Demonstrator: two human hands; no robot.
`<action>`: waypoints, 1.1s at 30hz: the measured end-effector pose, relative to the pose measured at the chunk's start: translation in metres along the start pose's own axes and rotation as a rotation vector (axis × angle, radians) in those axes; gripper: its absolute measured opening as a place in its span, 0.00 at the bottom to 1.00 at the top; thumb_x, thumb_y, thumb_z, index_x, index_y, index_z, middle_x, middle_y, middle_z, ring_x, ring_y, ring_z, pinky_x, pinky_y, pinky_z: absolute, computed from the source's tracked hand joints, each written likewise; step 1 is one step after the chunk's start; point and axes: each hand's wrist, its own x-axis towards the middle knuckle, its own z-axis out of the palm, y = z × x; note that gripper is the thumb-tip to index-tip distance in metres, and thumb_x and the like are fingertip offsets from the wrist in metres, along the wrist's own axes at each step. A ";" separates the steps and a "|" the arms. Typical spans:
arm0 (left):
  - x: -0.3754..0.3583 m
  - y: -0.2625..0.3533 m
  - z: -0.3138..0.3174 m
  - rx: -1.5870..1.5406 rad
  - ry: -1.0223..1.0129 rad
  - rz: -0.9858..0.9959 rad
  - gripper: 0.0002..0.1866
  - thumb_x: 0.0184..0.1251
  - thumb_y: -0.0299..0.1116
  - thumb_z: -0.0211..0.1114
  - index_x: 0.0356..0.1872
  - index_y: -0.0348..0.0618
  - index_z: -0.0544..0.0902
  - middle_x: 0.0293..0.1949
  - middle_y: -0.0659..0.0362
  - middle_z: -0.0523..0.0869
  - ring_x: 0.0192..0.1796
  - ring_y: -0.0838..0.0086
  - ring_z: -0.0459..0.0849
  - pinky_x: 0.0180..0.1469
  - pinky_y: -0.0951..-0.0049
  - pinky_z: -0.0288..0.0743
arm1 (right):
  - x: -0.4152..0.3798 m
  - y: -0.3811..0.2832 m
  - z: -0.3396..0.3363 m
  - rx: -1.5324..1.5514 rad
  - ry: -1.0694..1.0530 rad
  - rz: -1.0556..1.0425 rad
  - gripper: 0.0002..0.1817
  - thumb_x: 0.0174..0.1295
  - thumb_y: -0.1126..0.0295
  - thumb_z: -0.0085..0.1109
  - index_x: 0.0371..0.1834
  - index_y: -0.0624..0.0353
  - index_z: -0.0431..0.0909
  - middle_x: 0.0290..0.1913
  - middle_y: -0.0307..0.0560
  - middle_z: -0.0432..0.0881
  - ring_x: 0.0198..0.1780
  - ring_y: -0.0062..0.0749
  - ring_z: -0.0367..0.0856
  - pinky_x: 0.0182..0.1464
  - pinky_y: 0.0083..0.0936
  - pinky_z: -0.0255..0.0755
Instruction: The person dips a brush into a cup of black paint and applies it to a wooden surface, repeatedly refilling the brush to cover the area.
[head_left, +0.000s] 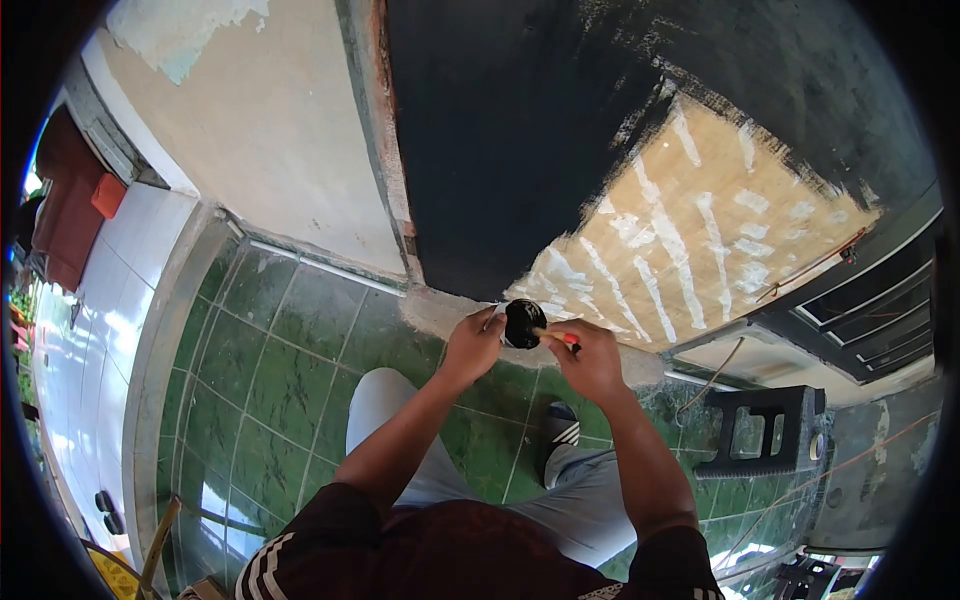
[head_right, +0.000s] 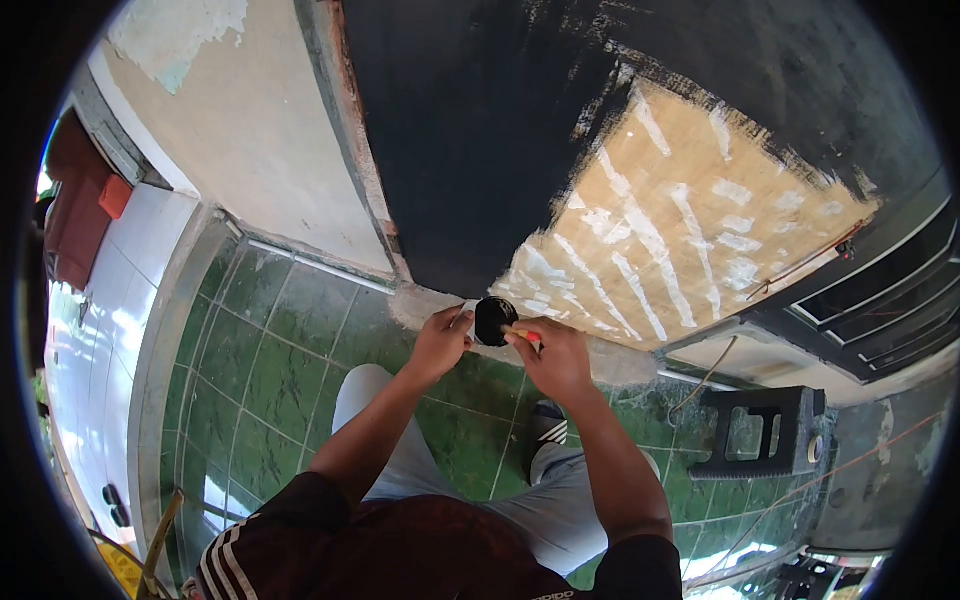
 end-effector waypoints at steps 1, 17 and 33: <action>-0.001 -0.002 0.002 -0.021 0.007 -0.020 0.17 0.82 0.41 0.58 0.53 0.37 0.86 0.26 0.52 0.84 0.29 0.65 0.84 0.38 0.62 0.76 | -0.002 0.004 0.002 -0.029 -0.014 -0.009 0.10 0.64 0.67 0.76 0.44 0.60 0.89 0.38 0.51 0.91 0.29 0.40 0.86 0.32 0.33 0.77; 0.013 0.000 -0.008 -0.332 0.060 -0.144 0.19 0.84 0.41 0.59 0.56 0.36 0.87 0.32 0.62 0.85 0.30 0.80 0.82 0.36 0.73 0.77 | 0.018 -0.029 -0.008 0.381 0.275 0.077 0.10 0.62 0.78 0.76 0.45 0.65 0.87 0.44 0.54 0.89 0.43 0.41 0.90 0.48 0.30 0.82; 0.033 0.025 -0.010 -0.321 0.016 -0.080 0.17 0.83 0.42 0.61 0.48 0.34 0.85 0.31 0.58 0.84 0.34 0.73 0.87 0.41 0.71 0.84 | 0.038 -0.039 -0.018 0.003 0.286 -0.128 0.07 0.61 0.80 0.74 0.41 0.63 0.87 0.41 0.54 0.88 0.43 0.48 0.89 0.46 0.34 0.81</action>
